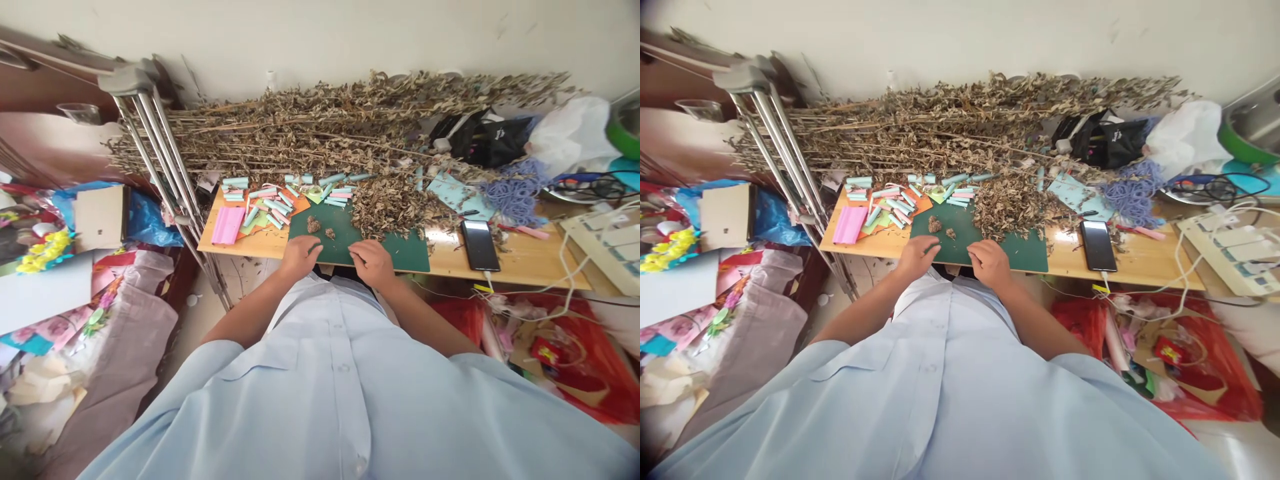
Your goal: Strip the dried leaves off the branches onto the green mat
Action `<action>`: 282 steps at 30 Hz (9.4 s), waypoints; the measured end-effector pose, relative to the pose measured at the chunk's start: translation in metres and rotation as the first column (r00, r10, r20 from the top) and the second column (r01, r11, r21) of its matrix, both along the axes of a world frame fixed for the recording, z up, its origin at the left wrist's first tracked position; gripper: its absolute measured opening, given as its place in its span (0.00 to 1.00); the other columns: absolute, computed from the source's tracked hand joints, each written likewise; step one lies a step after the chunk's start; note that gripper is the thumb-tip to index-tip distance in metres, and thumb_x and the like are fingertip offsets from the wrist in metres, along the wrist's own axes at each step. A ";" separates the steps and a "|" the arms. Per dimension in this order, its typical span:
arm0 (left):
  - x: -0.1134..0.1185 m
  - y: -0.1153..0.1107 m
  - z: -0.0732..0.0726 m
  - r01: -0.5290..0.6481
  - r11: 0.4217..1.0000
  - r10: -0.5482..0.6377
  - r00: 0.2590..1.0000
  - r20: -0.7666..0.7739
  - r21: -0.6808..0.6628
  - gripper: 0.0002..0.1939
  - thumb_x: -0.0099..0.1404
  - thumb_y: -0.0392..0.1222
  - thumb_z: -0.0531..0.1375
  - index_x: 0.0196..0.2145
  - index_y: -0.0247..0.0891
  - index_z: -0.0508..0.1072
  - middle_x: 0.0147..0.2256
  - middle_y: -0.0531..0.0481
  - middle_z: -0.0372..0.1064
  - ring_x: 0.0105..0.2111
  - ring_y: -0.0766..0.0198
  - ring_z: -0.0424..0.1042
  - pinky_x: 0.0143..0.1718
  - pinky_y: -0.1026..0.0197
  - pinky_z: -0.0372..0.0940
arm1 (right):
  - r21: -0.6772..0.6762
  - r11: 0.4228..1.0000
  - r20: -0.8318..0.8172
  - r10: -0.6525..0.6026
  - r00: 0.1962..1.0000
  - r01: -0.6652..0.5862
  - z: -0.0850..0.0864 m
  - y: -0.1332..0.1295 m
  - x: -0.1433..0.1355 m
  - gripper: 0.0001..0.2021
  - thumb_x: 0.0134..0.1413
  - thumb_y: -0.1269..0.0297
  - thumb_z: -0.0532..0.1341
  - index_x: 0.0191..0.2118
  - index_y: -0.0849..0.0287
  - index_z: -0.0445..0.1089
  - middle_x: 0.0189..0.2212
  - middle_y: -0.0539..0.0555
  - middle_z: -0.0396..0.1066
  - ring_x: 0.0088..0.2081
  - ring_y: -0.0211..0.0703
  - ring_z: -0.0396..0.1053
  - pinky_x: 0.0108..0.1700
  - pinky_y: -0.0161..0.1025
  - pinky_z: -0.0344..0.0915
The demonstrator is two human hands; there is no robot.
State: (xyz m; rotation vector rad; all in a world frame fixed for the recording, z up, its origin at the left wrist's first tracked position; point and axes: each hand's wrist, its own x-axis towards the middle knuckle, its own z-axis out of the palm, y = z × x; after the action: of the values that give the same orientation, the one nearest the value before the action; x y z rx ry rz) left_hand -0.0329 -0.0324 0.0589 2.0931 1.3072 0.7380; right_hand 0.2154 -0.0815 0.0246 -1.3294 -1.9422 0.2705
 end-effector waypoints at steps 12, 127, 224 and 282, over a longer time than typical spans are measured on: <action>0.007 -0.018 -0.013 0.187 0.982 -0.182 0.976 -0.117 0.031 0.23 0.70 0.49 0.57 0.57 0.36 0.72 0.64 0.35 0.62 0.68 0.46 0.55 0.68 0.39 0.48 | -0.163 0.966 0.212 0.231 0.950 -0.198 0.004 0.012 -0.020 0.19 0.66 0.66 0.56 0.59 0.55 0.71 0.62 0.58 0.67 0.67 0.53 0.60 0.67 0.59 0.56; 0.076 0.009 -0.007 0.542 0.536 0.654 0.218 0.724 -0.647 0.23 0.72 0.58 0.53 0.47 0.36 0.75 0.35 0.45 0.74 0.35 0.61 0.75 0.40 0.57 0.71 | -0.251 0.963 -0.252 -0.161 0.954 0.096 0.016 0.041 -0.026 0.10 0.55 0.59 0.64 0.41 0.54 0.80 0.41 0.56 0.72 0.40 0.46 0.72 0.45 0.46 0.72; 0.103 0.012 -0.011 0.361 0.583 0.476 0.575 0.666 -0.728 0.14 0.56 0.39 0.70 0.38 0.33 0.72 0.27 0.50 0.70 0.20 0.72 0.65 0.20 0.69 0.53 | -0.341 0.937 -0.421 -0.224 0.879 0.075 0.016 0.029 0.014 0.09 0.56 0.60 0.63 0.39 0.56 0.77 0.36 0.54 0.77 0.30 0.42 0.72 0.35 0.41 0.70; 0.059 0.026 -0.009 0.301 0.568 0.398 0.715 0.575 -0.766 0.08 0.58 0.40 0.66 0.30 0.34 0.72 0.19 0.53 0.64 0.15 0.73 0.59 0.16 0.69 0.47 | -0.469 0.883 -0.603 -0.330 0.727 0.011 0.003 0.050 -0.032 0.17 0.56 0.45 0.61 0.30 0.54 0.67 0.17 0.45 0.63 0.20 0.37 0.60 0.26 0.36 0.61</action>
State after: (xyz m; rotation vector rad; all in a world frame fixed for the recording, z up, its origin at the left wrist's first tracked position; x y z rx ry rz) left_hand 0.0258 -0.0067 0.0494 0.8216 0.9504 0.6457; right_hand 0.1832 -0.0319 0.0272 -1.4156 -1.1529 1.0002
